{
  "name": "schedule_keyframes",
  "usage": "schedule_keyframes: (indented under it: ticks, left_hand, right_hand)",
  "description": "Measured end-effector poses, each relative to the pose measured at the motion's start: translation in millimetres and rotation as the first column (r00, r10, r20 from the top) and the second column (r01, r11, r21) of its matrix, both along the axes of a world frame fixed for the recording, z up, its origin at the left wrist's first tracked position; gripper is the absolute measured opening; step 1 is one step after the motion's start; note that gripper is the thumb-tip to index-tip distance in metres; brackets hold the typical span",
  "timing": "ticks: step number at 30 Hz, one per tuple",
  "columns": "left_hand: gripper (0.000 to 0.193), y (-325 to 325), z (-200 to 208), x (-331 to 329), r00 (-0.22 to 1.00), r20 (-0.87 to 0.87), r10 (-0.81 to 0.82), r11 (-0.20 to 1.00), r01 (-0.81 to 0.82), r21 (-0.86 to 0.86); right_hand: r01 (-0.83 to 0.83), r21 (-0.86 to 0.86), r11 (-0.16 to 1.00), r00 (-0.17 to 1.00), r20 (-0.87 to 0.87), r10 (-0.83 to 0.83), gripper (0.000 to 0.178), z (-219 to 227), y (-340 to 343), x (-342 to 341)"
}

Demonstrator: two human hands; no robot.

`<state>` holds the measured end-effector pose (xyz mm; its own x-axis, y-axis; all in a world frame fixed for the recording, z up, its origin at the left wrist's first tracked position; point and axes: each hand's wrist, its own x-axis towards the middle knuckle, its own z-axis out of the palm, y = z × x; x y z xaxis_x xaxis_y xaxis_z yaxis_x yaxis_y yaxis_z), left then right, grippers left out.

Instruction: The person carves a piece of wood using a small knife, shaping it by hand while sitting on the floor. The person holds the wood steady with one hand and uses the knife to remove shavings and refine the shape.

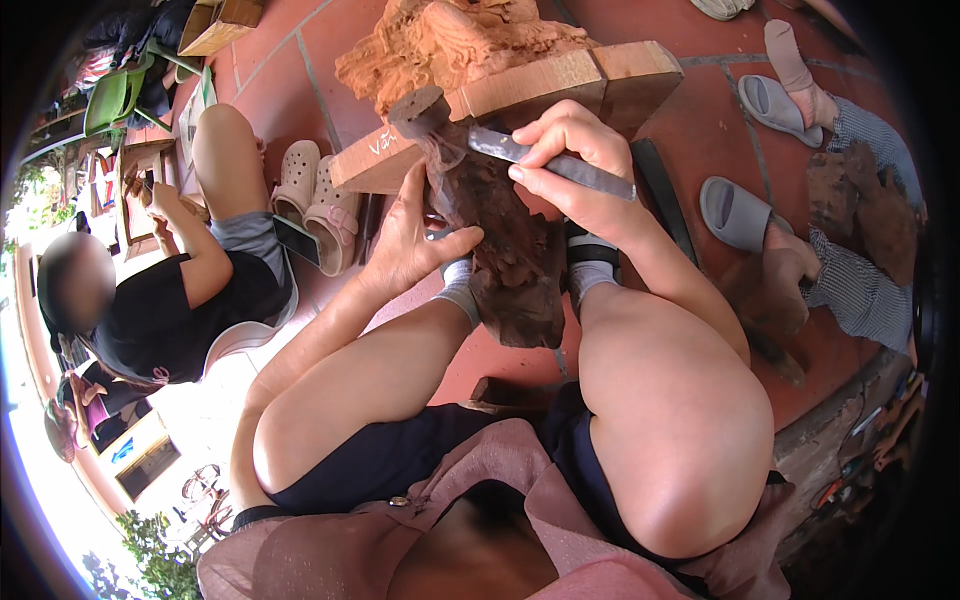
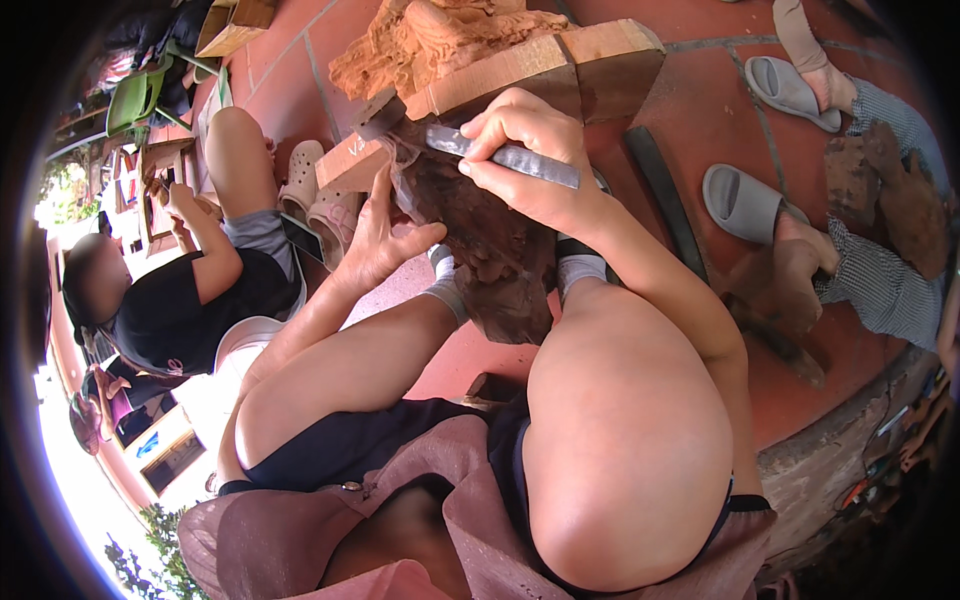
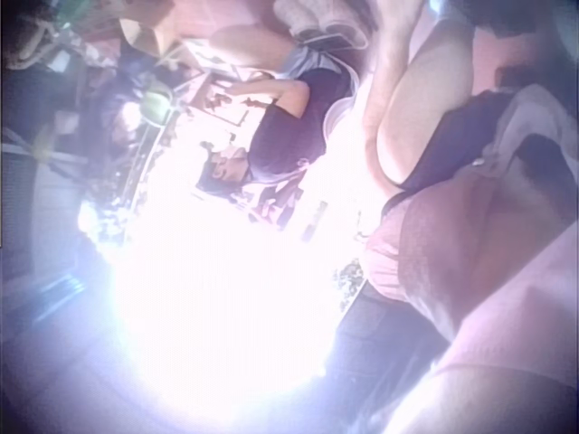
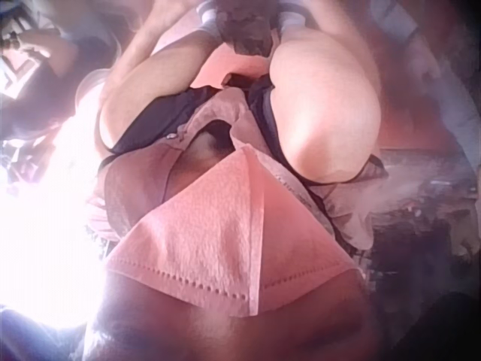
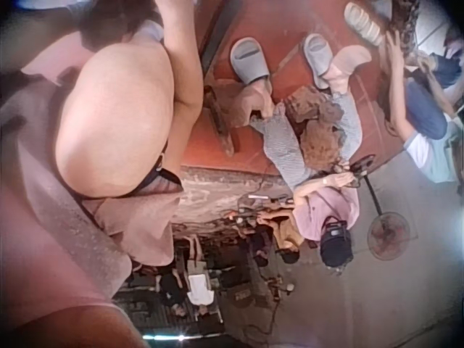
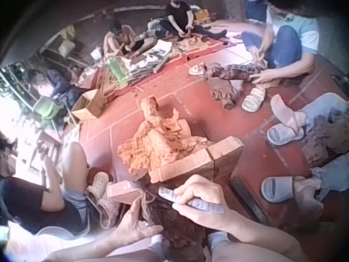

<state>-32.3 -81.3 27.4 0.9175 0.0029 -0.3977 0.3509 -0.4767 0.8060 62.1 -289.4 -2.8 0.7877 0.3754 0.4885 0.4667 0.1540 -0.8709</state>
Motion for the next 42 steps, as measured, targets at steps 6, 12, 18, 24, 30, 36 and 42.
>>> schedule_keyframes:
  ticks: [6,12,18,24,30,36,42]
  left_hand:
    - [0.096,0,-3,-1,0.999,0.037,0.009,0.999,-0.007,-0.032]
    - [0.096,1,-3,-1,1.000,0.007,0.001,1.000,-0.001,-0.025]
    - [0.096,2,-5,-1,1.000,0.027,-0.008,1.000,0.009,-0.017]
    - [0.095,0,-3,-1,1.000,0.028,-0.003,1.000,0.003,-0.008]
    - [0.096,2,-5,-2,1.000,0.001,-0.001,1.000,0.001,-0.005]
    - [0.098,1,-6,-2,0.999,0.028,-0.020,1.000,0.020,0.002]
    - [0.098,2,-10,-4,0.998,0.067,-0.005,0.999,0.008,-0.041]
  right_hand:
    - [0.016,0.013,1.000,0.999,-0.047,-0.015,0.014,11,1,1]
    - [-0.099,0.068,0.993,0.974,-0.196,0.110,0.011,-5,-10,11]
    - [-0.190,0.301,0.934,0.749,-0.571,0.336,0.009,-4,-5,18]
    - [-0.195,0.295,0.935,0.776,-0.537,0.331,0.007,-1,-7,19]
    - [-0.298,0.227,0.927,0.752,-0.543,0.374,0.005,-4,-10,27]
    - [-0.373,0.240,0.896,0.658,-0.613,0.438,0.010,-4,-10,35]
    - [-0.397,0.272,0.877,0.646,-0.596,0.477,0.012,-2,-3,45]
